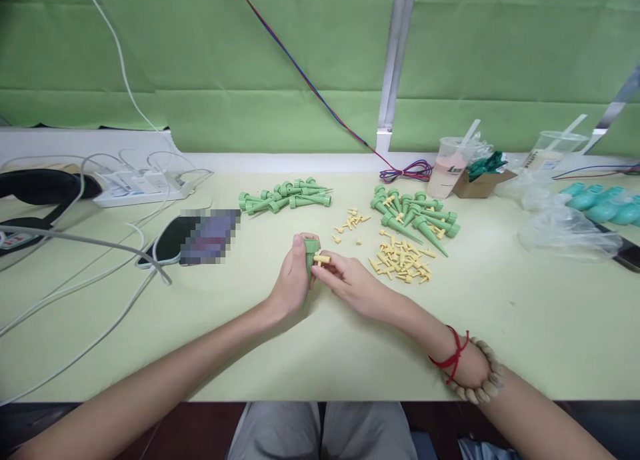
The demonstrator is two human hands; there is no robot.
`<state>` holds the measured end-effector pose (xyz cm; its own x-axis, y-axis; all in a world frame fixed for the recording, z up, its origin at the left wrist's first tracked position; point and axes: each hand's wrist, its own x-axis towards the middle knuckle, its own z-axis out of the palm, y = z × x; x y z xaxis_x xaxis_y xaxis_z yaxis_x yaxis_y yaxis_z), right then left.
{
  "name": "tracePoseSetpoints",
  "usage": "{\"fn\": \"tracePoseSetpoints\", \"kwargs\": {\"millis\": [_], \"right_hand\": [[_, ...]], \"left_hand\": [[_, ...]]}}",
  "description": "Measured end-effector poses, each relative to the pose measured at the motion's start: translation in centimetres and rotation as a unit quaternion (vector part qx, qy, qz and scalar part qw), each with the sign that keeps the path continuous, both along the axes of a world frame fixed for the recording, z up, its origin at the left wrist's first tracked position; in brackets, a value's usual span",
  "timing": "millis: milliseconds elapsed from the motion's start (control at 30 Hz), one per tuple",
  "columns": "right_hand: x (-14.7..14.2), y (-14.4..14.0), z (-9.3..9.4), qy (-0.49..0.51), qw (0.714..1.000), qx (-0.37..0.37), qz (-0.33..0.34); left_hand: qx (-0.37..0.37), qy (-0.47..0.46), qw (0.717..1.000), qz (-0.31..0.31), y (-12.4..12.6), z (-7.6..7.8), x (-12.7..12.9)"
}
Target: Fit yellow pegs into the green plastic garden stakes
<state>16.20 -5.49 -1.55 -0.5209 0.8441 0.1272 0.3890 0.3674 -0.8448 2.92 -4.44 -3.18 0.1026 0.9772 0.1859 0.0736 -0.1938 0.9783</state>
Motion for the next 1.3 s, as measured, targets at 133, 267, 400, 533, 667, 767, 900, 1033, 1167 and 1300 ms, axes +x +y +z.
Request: {"fn": "tracePoseSetpoints", "kwargs": {"millis": [133, 267, 400, 533, 667, 767, 900, 1033, 1167, 1300], "right_hand": [[1.0, 1.1, -0.3, -0.045, 0.997, 0.047, -0.041], [2.5, 2.8, -0.8, -0.093, 0.973, 0.135, -0.162], [3.5, 4.0, -1.8, -0.268, 0.909, 0.239, -0.212], [3.8, 4.4, -2.4, -0.355, 0.882, 0.241, -0.192], [3.8, 4.6, -2.4, -0.358, 0.884, 0.255, -0.161], [4.0, 5.0, -2.5, -0.343, 0.89, 0.26, -0.15], [4.2, 5.3, -2.8, -0.314, 0.9, 0.257, -0.158], [3.7, 4.7, -2.5, -0.22, 0.92, 0.26, -0.195], [2.5, 3.9, -1.7, -0.021, 0.955, 0.191, -0.225], [1.8, 3.4, -1.1, 0.126, 0.974, 0.068, -0.177]], "left_hand": [[-0.055, -0.076, 0.996, -0.009, 0.5, -0.1, 0.2], [-0.14, -0.134, 0.981, -0.001, 1.5, 0.0, 0.1], [-0.21, -0.182, 0.961, -0.003, 1.7, 0.5, 0.1], [-0.226, -0.203, 0.953, -0.004, 1.5, 1.0, 0.3], [-0.215, -0.196, 0.957, 0.002, 1.7, 1.1, 0.3], [-0.219, -0.194, 0.956, 0.001, 1.8, 1.1, 0.2], [-0.244, -0.2, 0.949, -0.02, 1.6, 1.3, 0.1], [-0.315, -0.181, 0.93, -0.064, 1.6, 1.4, -0.1], [-0.335, -0.153, 0.923, -0.115, 1.9, 1.1, -0.5], [-0.329, -0.164, 0.921, -0.132, 2.0, 1.0, -0.8]]}}
